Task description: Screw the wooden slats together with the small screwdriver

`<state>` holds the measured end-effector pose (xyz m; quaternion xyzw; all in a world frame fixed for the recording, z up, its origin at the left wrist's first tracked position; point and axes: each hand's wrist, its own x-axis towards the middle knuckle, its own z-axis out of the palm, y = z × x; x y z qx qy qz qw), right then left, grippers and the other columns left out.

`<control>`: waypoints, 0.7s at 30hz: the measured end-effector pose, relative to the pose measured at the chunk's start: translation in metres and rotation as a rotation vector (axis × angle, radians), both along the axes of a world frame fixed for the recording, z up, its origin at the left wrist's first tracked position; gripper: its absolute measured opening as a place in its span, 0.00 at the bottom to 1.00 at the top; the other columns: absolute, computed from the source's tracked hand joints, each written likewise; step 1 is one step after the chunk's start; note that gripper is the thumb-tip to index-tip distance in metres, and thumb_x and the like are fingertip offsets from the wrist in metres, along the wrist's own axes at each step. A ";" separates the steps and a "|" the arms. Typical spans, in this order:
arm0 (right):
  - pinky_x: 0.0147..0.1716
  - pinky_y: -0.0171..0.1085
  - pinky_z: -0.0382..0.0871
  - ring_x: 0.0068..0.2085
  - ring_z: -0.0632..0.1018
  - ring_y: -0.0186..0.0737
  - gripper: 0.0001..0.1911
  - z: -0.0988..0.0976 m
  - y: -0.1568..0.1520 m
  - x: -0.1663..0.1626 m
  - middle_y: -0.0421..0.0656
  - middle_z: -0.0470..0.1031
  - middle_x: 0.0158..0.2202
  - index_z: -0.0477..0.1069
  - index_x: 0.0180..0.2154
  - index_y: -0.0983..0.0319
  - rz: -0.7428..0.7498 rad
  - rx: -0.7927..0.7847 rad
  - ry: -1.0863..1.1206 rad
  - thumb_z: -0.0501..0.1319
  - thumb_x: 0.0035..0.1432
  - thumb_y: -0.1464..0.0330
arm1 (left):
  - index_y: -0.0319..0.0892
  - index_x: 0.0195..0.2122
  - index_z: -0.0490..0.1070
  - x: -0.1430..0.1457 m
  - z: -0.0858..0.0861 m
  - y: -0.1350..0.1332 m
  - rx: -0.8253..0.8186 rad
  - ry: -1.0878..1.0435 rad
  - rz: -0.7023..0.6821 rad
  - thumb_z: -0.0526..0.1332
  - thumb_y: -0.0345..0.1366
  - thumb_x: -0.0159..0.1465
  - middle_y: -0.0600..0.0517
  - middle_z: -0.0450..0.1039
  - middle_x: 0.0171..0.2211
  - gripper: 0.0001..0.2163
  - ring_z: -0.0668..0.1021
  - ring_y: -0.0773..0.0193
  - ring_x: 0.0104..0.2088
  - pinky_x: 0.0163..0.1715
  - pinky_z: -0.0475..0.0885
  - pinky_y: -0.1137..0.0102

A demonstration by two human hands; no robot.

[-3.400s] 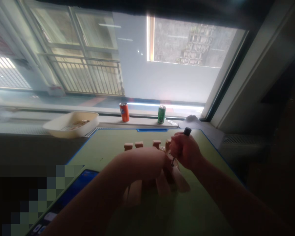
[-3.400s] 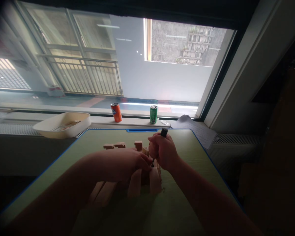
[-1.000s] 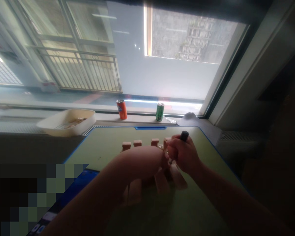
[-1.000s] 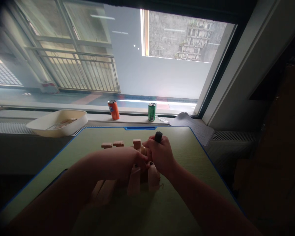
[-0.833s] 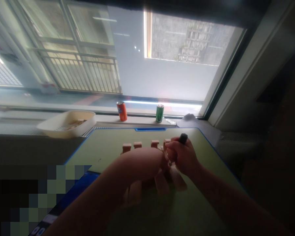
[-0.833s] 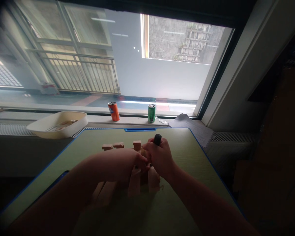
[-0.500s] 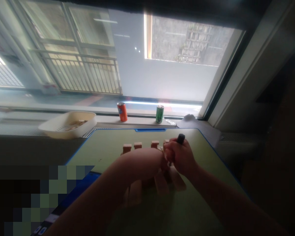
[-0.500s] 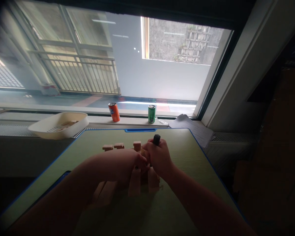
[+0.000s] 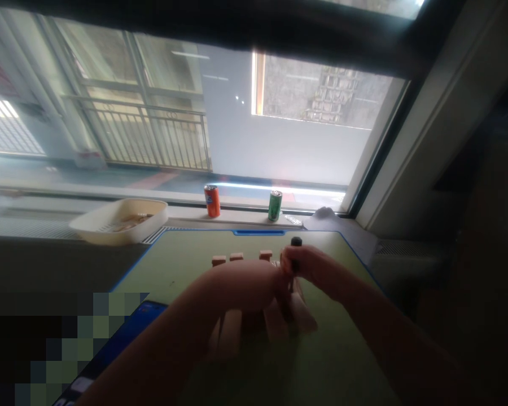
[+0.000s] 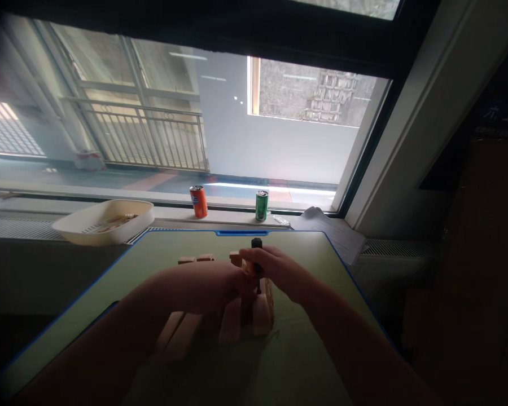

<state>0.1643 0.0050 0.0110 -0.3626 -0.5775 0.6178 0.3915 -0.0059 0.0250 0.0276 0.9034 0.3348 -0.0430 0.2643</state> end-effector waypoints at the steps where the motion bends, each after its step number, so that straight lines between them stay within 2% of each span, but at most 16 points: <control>1: 0.30 0.36 0.63 0.28 0.70 0.34 0.22 0.006 0.001 0.007 0.42 0.70 0.26 0.69 0.25 0.65 0.047 0.034 -0.083 0.48 0.58 0.56 | 0.44 0.39 0.73 -0.001 0.001 0.002 0.002 0.008 -0.024 0.55 0.36 0.57 0.50 0.72 0.33 0.11 0.71 0.62 0.32 0.35 0.64 0.68; 2: 0.32 0.36 0.63 0.31 0.71 0.36 0.25 0.013 0.001 0.015 0.44 0.72 0.30 0.71 0.29 0.65 0.054 0.090 -0.186 0.45 0.59 0.55 | 0.45 0.38 0.73 -0.002 0.002 0.003 0.002 0.014 -0.051 0.55 0.36 0.57 0.51 0.72 0.33 0.11 0.71 0.63 0.32 0.34 0.64 0.69; 4: 0.33 0.35 0.62 0.35 0.71 0.37 0.26 0.024 -0.001 0.026 0.45 0.73 0.34 0.74 0.33 0.64 -0.029 0.276 -0.390 0.44 0.60 0.54 | 0.46 0.36 0.74 -0.003 0.003 0.007 -0.003 0.004 -0.083 0.55 0.37 0.57 0.52 0.72 0.32 0.09 0.71 0.65 0.32 0.34 0.64 0.71; 6: 0.33 0.35 0.62 0.37 0.72 0.37 0.24 0.031 -0.005 0.032 0.45 0.73 0.36 0.74 0.34 0.62 -0.081 0.421 -0.555 0.46 0.60 0.55 | 0.45 0.34 0.74 -0.002 0.004 0.010 -0.018 -0.045 -0.049 0.56 0.42 0.56 0.53 0.72 0.30 0.10 0.71 0.66 0.30 0.31 0.64 0.72; 9: 0.30 0.34 0.63 0.32 0.73 0.36 0.19 0.035 -0.013 0.031 0.43 0.74 0.33 0.72 0.42 0.60 -0.124 0.504 -0.671 0.50 0.59 0.57 | 0.41 0.33 0.72 0.005 0.006 0.011 -0.039 -0.220 0.093 0.57 0.51 0.54 0.53 0.71 0.27 0.18 0.71 0.67 0.26 0.25 0.63 0.73; 12: 0.25 0.33 0.62 0.26 0.72 0.35 0.21 0.033 -0.018 0.025 0.41 0.74 0.27 0.64 0.51 0.59 -0.226 0.598 -0.735 0.53 0.57 0.59 | 0.41 0.38 0.70 0.009 0.008 0.009 -0.127 -0.400 0.141 0.61 0.49 0.51 0.52 0.72 0.32 0.19 0.72 0.66 0.28 0.26 0.65 0.73; 14: 0.22 0.32 0.59 0.23 0.71 0.34 0.21 0.031 -0.020 0.022 0.40 0.73 0.25 0.64 0.51 0.59 -0.294 0.693 -0.819 0.55 0.56 0.60 | 0.41 0.40 0.69 0.007 0.013 0.006 -0.231 -0.431 0.130 0.63 0.45 0.51 0.51 0.72 0.35 0.18 0.73 0.65 0.30 0.28 0.67 0.72; 18: 0.21 0.32 0.54 0.21 0.69 0.33 0.14 0.031 -0.022 0.018 0.42 0.72 0.22 0.70 0.36 0.61 -0.375 0.866 -1.053 0.54 0.57 0.58 | 0.41 0.39 0.70 -0.003 0.031 0.006 -0.312 -0.338 0.111 0.61 0.42 0.54 0.52 0.72 0.32 0.14 0.73 0.66 0.30 0.29 0.67 0.72; 19: 0.21 0.32 0.54 0.22 0.69 0.34 0.15 0.032 -0.024 0.018 0.43 0.72 0.23 0.71 0.35 0.61 -0.380 0.892 -1.094 0.53 0.58 0.57 | 0.41 0.39 0.70 -0.003 0.035 0.007 -0.296 -0.297 0.079 0.61 0.41 0.54 0.52 0.72 0.32 0.14 0.73 0.66 0.30 0.30 0.67 0.72; 21: 0.23 0.33 0.55 0.24 0.71 0.36 0.17 0.034 -0.029 0.016 0.44 0.74 0.26 0.69 0.42 0.61 -0.368 0.920 -1.114 0.49 0.60 0.58 | 0.42 0.38 0.71 -0.001 0.040 0.009 -0.232 -0.208 0.008 0.62 0.39 0.53 0.53 0.72 0.34 0.13 0.73 0.66 0.32 0.32 0.66 0.72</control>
